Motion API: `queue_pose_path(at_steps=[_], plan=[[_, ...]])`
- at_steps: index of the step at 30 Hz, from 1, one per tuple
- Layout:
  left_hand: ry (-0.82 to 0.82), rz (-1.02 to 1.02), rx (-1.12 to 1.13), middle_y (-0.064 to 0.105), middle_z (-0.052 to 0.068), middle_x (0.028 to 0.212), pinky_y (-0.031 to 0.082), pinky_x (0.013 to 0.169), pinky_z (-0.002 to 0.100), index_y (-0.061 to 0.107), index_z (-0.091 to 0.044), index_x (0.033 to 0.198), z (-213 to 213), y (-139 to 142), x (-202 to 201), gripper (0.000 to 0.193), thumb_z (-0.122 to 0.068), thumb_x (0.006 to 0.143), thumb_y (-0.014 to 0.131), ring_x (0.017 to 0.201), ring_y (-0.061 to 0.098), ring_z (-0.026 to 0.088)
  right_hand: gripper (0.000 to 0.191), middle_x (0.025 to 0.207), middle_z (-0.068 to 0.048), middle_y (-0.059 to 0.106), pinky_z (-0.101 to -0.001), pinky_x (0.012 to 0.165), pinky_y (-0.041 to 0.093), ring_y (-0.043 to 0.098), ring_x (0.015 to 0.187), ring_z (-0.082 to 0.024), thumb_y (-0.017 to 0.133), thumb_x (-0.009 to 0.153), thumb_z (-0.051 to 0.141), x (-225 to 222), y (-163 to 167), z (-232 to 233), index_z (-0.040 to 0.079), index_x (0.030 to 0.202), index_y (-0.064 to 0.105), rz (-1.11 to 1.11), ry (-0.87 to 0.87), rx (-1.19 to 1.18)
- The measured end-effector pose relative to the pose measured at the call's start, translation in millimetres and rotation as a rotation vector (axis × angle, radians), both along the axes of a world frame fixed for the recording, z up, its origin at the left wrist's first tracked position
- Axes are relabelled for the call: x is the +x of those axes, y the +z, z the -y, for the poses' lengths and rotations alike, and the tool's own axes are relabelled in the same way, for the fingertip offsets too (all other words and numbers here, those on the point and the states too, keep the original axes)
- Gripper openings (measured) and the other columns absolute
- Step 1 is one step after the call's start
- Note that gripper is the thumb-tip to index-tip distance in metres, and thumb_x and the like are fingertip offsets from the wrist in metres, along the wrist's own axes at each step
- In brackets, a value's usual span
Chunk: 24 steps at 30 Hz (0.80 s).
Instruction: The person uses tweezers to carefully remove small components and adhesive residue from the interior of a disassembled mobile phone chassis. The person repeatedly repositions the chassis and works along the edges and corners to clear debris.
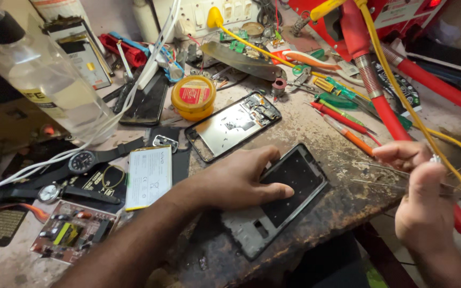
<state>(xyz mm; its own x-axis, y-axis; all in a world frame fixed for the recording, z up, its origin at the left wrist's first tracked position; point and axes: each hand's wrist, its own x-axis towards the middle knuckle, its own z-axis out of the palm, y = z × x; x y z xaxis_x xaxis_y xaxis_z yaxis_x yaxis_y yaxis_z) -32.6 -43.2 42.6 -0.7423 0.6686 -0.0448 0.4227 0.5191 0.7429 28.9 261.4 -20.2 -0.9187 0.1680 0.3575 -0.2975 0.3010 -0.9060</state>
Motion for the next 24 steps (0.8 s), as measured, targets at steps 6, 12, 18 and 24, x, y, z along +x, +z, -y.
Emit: queue_pose_path(at_steps=[6, 12, 18, 24], plan=[[0.009, -0.108, -0.225, 0.071, 0.02, 0.112, 0.053, 0.089, 0.045, 0.057, -0.008, 0.128, 2, 15, 3, 0.063, -0.053, 0.084, 0.068, 0.109, 0.068, 0.036, 0.031, 0.094, -0.012, 0.065, -0.0327, 0.078, 0.056, 0.067, 0.083, -0.02, 0.06, 0.109, 0.029, 15, -8, 3, -0.002, 0.111, 0.06, -0.001, 0.158, -0.319], [0.261, -0.151, -0.5, 0.07, 0.013, 0.112, 0.053, 0.089, 0.047, 0.062, -0.009, 0.116, -19, 23, 20, 0.083, -0.081, 0.073, 0.063, 0.107, 0.069, 0.032, 0.031, 0.106, -0.018, 0.074, -0.0353, 0.093, 0.062, 0.075, 0.102, -0.026, 0.067, 0.085, -0.012, 25, 13, 16, -0.001, 0.111, 0.054, 0.131, 0.07, -0.195], [0.333, -0.268, -0.468, 0.057, 0.015, 0.124, 0.054, 0.086, 0.045, 0.051, -0.005, 0.134, -29, 24, 30, 0.116, -0.085, 0.054, 0.075, 0.113, 0.061, 0.031, 0.037, 0.103, -0.02, 0.075, -0.0329, 0.094, 0.062, 0.075, 0.107, -0.022, 0.068, 0.083, -0.012, 31, 11, 33, 0.001, 0.113, 0.05, 0.07, -0.009, 0.041], [0.302, -0.326, -0.414, 0.055, 0.016, 0.128, 0.054, 0.084, 0.047, 0.048, -0.016, 0.148, -32, 18, 33, 0.11, -0.073, 0.06, 0.081, 0.112, 0.061, 0.034, 0.04, 0.107, -0.02, 0.075, -0.0292, 0.086, 0.06, 0.074, 0.101, -0.021, 0.065, 0.088, -0.012, 27, 5, 42, 0.004, 0.118, 0.044, 0.023, 0.003, -0.047]])
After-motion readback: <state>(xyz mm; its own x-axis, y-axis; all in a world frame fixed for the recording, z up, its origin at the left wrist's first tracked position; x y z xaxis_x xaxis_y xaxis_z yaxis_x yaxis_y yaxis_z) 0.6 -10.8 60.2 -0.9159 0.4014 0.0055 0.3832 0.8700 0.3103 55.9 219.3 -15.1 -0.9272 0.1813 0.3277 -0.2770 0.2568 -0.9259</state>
